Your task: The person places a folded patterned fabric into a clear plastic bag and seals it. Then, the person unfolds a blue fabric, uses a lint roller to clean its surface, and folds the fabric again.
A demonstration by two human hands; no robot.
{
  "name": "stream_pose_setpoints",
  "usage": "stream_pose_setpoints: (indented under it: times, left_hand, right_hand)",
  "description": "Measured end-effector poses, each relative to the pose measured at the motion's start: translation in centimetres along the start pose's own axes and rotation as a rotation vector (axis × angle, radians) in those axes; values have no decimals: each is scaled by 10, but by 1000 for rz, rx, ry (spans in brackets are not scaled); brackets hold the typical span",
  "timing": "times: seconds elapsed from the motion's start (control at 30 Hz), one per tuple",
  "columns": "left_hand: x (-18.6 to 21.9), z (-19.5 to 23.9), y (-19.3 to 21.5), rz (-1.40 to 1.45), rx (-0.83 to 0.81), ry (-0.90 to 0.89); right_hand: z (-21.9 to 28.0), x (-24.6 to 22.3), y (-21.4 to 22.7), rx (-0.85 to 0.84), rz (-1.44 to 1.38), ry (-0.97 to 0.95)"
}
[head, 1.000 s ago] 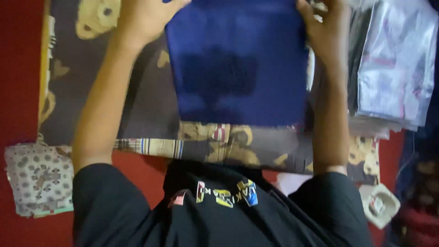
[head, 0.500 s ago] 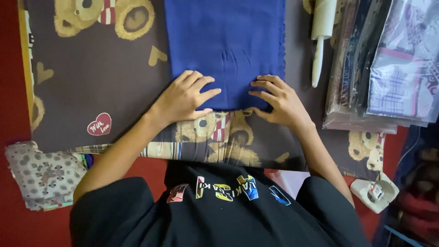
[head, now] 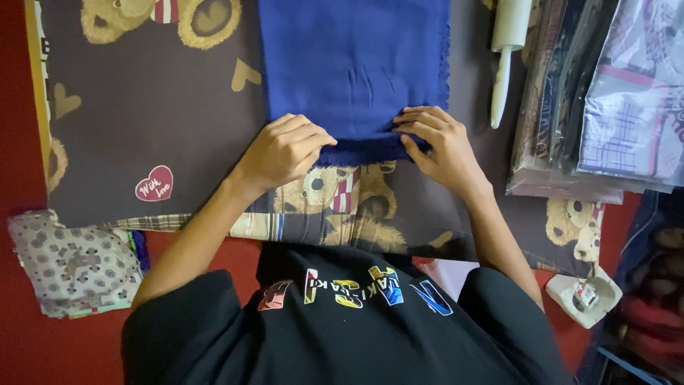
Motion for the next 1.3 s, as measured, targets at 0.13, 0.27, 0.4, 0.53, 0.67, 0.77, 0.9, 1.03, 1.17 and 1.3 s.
stream_pose_setpoints:
  times: [0.13, 0.27, 0.4, 0.53, 0.67, 0.77, 0.9, 1.03, 1.17, 1.3]
  left_hand:
    - [4, 0, 3, -4, -7, 10]
    - [4, 7, 7, -60, 115, 7]
    - [11, 8, 17, -227, 191, -31]
    - [16, 4, 28, -297, 239, -45]
    - [12, 0, 31, -282, 184, -12]
    - [13, -8, 41, -244, 111, 9]
    - [11, -4, 30, -215, -30, 23]
    - [15, -9, 37, -176, -45, 42]
    - [19, -31, 49, -15, -9, 113]
    - [24, -60, 51, 115, 48, 163]
  right_hand:
    - [-1, -2, 3, -2, 6, -6]
    - [3, -4, 12, -71, 17, 49]
    - [15, 13, 34, 5, 30, -9]
    - [26, 27, 50, 107, 123, -67]
    - [23, 28, 57, 191, 34, -108]
    - [18, 26, 55, 261, -140, -154]
    - [5, 19, 57, 322, -328, -181]
    - [-15, -5, 59, 335, -313, -41]
    - [-34, -32, 50, 275, -310, 39]
    - [-54, -56, 34, 179, -259, 118]
Point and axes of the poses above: each hand's wrist, its own z-axis away from the middle knuckle, its own y-axis out of the back of the hand, x = y × z, the point moved 10 cm from there along -z, towards the middle knuckle, and after that the axes turned 6 degrees about -z, right-handed, at the moved point
